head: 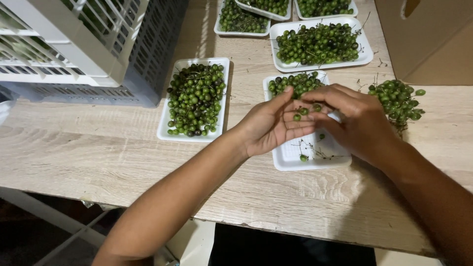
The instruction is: Sorting small green berries by plucking them from stems and placing them into white trays.
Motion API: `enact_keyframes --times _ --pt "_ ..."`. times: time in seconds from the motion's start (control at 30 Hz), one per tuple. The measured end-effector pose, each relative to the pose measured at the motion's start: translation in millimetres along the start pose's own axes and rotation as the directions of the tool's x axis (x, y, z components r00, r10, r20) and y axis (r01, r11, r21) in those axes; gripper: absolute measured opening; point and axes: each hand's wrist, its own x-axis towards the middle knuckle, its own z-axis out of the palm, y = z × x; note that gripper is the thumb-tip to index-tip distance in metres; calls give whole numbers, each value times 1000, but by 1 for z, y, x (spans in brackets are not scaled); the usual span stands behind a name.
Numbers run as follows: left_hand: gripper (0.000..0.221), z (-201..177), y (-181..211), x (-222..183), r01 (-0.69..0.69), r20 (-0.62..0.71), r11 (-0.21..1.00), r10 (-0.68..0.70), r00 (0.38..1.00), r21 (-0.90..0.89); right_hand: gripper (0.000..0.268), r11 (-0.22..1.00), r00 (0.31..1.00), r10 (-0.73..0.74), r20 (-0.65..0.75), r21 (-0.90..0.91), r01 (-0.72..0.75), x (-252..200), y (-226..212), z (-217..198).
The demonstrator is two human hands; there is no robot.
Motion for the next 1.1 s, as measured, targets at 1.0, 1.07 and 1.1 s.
enact_keyframes --times 1.0,1.07,1.1 --pt "54 2 -3 -3 -44 8 999 44 999 31 12 966 955 251 157 -97 -238 -3 1 13" --pt "53 -4 -9 2 -46 12 999 46 999 24 15 983 983 149 103 -121 -136 -8 8 21" --pt "61 -10 -13 6 -31 -12 998 32 999 47 11 991 991 128 49 -37 -127 -9 7 21"
